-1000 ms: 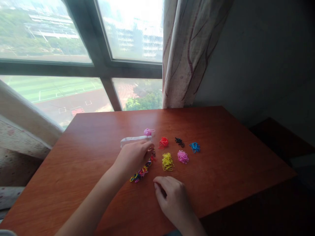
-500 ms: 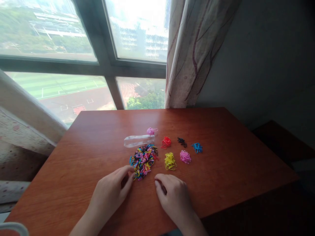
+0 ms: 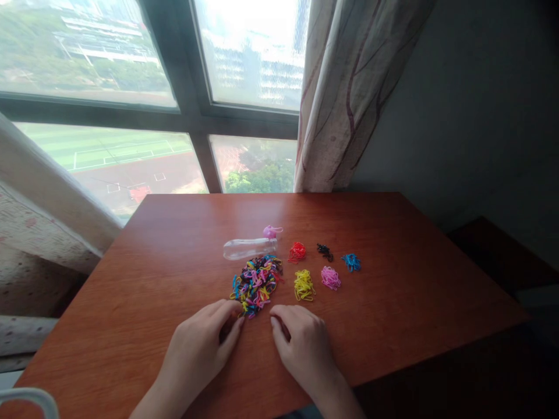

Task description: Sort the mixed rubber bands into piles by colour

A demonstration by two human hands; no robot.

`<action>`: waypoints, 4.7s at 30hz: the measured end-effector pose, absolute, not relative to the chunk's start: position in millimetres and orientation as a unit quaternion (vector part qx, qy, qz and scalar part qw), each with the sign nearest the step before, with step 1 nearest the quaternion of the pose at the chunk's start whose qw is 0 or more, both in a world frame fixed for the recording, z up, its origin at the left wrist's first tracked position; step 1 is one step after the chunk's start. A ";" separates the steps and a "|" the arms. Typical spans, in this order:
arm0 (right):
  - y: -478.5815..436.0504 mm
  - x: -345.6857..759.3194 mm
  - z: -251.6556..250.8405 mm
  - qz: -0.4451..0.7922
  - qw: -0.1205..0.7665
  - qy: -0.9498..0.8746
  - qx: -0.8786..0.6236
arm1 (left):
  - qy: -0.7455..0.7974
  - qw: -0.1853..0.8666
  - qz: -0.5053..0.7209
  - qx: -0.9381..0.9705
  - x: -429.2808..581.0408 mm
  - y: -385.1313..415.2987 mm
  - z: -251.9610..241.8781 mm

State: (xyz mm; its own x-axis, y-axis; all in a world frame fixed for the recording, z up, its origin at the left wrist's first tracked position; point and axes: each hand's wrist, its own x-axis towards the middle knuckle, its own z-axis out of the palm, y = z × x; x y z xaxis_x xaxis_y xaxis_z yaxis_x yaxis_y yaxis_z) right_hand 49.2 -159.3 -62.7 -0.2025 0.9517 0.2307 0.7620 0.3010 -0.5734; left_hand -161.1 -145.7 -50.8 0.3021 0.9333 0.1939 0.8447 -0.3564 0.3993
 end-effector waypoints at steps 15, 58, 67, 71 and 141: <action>-160.7 49.9 -64.5 0.198 0.287 -0.749 -0.563 | 0.555 0.155 0.246 0.779 -165.3 -144.4 -56.3; -161.3 48.8 -64.4 0.195 0.276 -0.753 -0.565 | 0.524 0.143 0.241 0.804 -136.4 -114.9 -25.9; -161.0 34.5 -57.5 0.190 0.236 -0.769 -0.563 | 0.543 0.146 0.276 0.780 -158.8 -137.8 -53.2; -159.4 29.5 -57.6 0.185 0.227 -0.776 -0.559 | 0.555 0.147 0.248 0.781 -155.6 -138.0 -54.8; -151.4 88.5 -68.4 0.164 0.366 -0.697 -0.594 | 0.543 0.130 0.232 0.797 -153.3 -142.6 -53.6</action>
